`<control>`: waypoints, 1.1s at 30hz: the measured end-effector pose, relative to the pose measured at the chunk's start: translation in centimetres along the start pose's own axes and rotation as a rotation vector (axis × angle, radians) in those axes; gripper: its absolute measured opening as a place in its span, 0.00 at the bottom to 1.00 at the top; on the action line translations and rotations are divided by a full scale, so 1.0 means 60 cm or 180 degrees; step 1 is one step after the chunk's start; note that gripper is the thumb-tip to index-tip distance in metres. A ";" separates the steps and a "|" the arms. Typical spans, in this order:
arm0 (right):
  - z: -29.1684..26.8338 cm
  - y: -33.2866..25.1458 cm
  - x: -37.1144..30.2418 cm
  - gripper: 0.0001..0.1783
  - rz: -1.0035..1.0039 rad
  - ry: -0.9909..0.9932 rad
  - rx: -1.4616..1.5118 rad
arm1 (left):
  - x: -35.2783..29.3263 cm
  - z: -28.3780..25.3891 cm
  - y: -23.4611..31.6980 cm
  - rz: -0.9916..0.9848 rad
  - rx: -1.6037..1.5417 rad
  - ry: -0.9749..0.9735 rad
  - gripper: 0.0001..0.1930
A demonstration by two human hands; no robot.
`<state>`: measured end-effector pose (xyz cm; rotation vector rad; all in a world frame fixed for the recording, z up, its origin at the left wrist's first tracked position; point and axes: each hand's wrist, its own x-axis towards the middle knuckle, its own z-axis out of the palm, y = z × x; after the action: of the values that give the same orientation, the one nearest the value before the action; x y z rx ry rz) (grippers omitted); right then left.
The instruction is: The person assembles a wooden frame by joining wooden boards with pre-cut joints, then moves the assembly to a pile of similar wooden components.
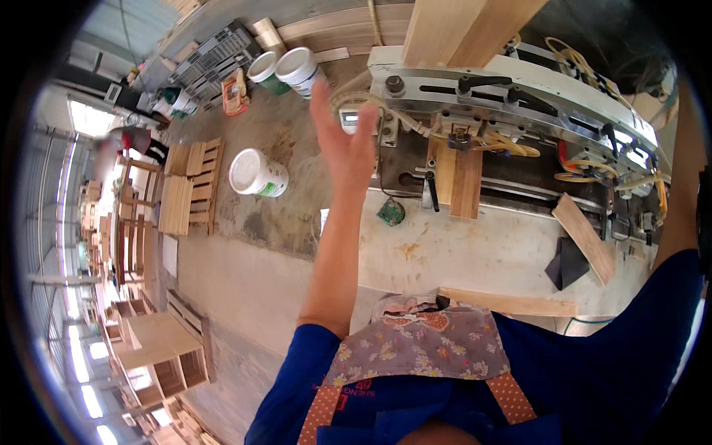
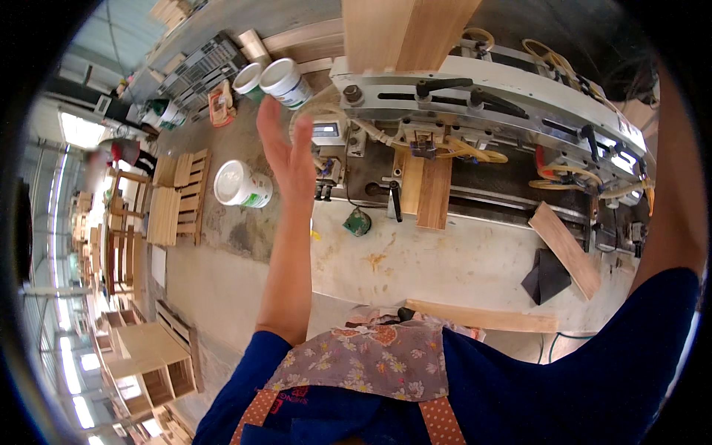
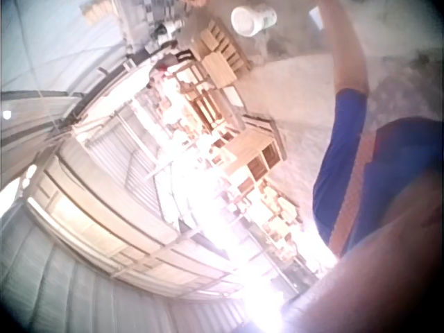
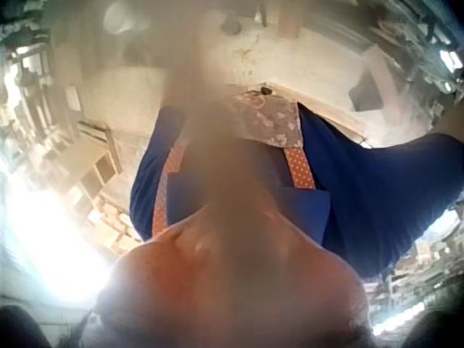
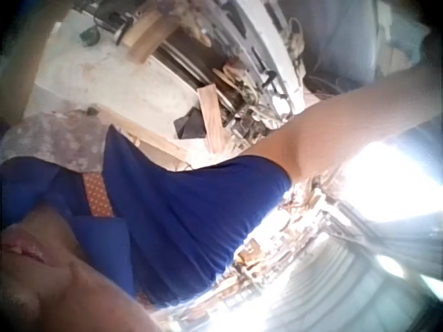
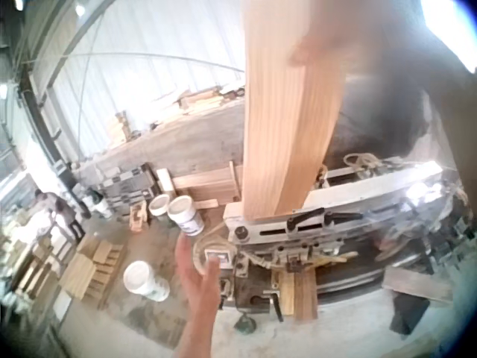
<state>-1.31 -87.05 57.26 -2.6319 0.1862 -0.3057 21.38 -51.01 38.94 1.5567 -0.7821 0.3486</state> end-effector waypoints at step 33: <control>0.290 0.473 0.156 0.35 0.2022 0.0704 -0.0893 | -0.084 -0.143 0.132 -0.2430 -0.2044 0.0620 0.16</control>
<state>9.85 -105.83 30.45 -2.6254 1.1797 -0.3636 14.49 -41.13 43.04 1.0768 -0.0800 -0.2934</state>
